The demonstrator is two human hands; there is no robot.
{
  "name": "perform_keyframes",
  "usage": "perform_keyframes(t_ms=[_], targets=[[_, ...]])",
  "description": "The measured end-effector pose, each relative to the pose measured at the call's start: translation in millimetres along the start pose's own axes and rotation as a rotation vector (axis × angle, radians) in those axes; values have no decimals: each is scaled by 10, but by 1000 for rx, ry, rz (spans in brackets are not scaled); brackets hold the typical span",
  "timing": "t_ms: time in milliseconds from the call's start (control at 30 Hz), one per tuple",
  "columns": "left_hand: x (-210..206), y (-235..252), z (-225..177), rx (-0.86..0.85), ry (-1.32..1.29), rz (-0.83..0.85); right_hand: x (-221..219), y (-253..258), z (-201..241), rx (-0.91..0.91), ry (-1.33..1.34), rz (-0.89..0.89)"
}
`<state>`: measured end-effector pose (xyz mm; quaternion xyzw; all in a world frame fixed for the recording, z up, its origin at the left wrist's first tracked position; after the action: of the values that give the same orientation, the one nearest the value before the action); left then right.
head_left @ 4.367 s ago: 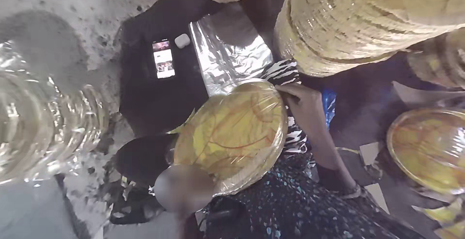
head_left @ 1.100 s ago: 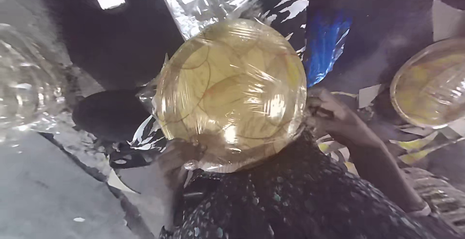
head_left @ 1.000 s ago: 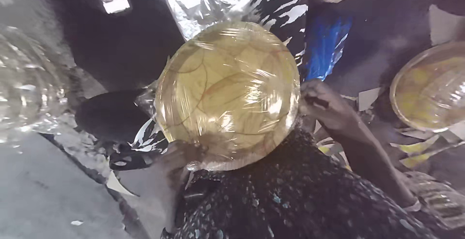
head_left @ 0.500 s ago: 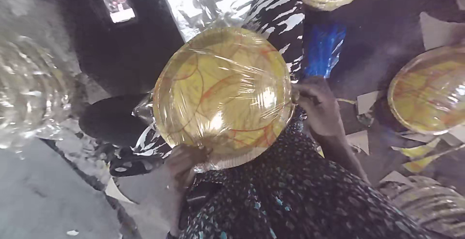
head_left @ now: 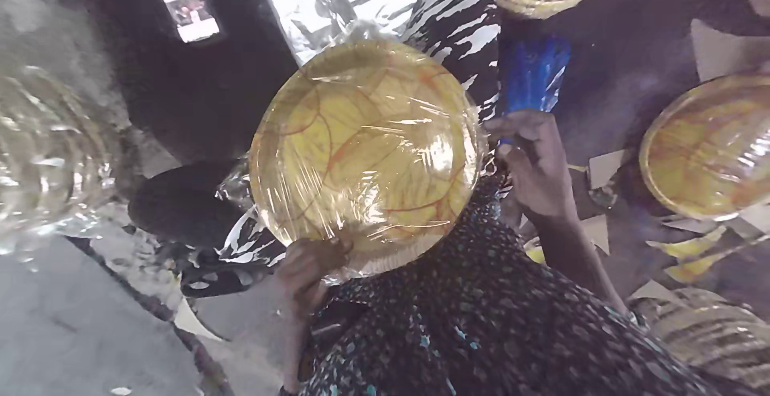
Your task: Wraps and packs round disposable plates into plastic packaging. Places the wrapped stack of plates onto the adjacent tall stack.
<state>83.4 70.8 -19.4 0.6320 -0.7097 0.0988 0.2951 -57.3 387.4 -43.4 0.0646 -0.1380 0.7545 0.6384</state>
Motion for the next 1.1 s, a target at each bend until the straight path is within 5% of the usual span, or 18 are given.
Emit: perform_keyframes(t_ms=[267, 533, 667, 800, 933, 1100], targets=[[-65, 94, -7, 33, -13, 55, -166, 268, -182, -38, 181, 60], [210, 437, 206, 51, -161, -152, -458, 1244, -163, -132, 427, 235], [415, 691, 347, 96, -199, -271, -612, 1374, -86, -171, 657, -8], [454, 780, 390, 188, -194, -313, -596, 1222, -34, -34, 726, -224], [517, 771, 408, 218, -223, -349, -515, 980, 260, 246, 527, -250], [588, 874, 290, 228, -182, -423, -728, 690, 1111, 741, -2, 69]])
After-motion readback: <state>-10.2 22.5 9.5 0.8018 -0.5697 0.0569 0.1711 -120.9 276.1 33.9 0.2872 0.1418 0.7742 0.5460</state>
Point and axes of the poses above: each hand's wrist, its own y-axis towards the middle knuckle, its own x-axis out of the back of the hand, z = x × y, the point moved 8 cm from there along y, towards the middle knuckle
